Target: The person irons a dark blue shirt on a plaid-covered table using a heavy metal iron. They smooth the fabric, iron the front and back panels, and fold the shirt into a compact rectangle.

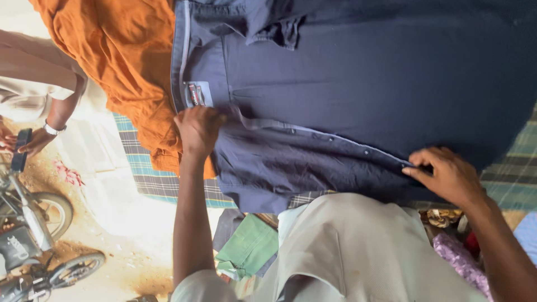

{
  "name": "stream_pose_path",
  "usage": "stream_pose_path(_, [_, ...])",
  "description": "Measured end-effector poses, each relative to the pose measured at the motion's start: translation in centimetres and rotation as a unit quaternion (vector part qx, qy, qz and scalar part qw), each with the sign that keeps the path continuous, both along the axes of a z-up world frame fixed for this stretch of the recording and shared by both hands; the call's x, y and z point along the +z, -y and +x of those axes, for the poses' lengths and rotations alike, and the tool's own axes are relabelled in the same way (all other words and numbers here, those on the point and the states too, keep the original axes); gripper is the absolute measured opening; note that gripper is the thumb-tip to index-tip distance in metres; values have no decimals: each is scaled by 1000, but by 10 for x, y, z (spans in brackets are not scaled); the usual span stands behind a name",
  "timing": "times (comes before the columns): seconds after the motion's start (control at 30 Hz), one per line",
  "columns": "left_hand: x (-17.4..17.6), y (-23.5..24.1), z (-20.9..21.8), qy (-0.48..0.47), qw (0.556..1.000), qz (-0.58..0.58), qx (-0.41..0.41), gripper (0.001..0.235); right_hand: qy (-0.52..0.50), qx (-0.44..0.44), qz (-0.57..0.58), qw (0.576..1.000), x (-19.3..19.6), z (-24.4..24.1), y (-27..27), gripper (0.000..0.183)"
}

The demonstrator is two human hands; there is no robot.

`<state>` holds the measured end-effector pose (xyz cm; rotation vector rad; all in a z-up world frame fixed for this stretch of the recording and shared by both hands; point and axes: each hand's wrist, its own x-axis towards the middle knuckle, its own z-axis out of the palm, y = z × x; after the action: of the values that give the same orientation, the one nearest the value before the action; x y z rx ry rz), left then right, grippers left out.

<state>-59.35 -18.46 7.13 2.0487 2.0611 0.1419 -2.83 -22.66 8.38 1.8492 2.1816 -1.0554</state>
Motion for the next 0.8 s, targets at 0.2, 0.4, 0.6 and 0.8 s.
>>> stream_pose_path(0.2, [-13,-11,19,20,997,75,1,30,-24,-32,-12,999,-20,43,-14,22])
stream_pose_path(0.4, [-29,-20,27,36,992,111,39,23,-29,-95,31,995,-25,63,-54,42])
stream_pose_path(0.6, [-34,-32,24,76,992,97,39,17,61,92,-142,984,-29,68,-78,58])
stream_pose_path(0.8, [-33,-41,21,89,991,91,44,18,134,173,-134,967,-28,100,-93,47])
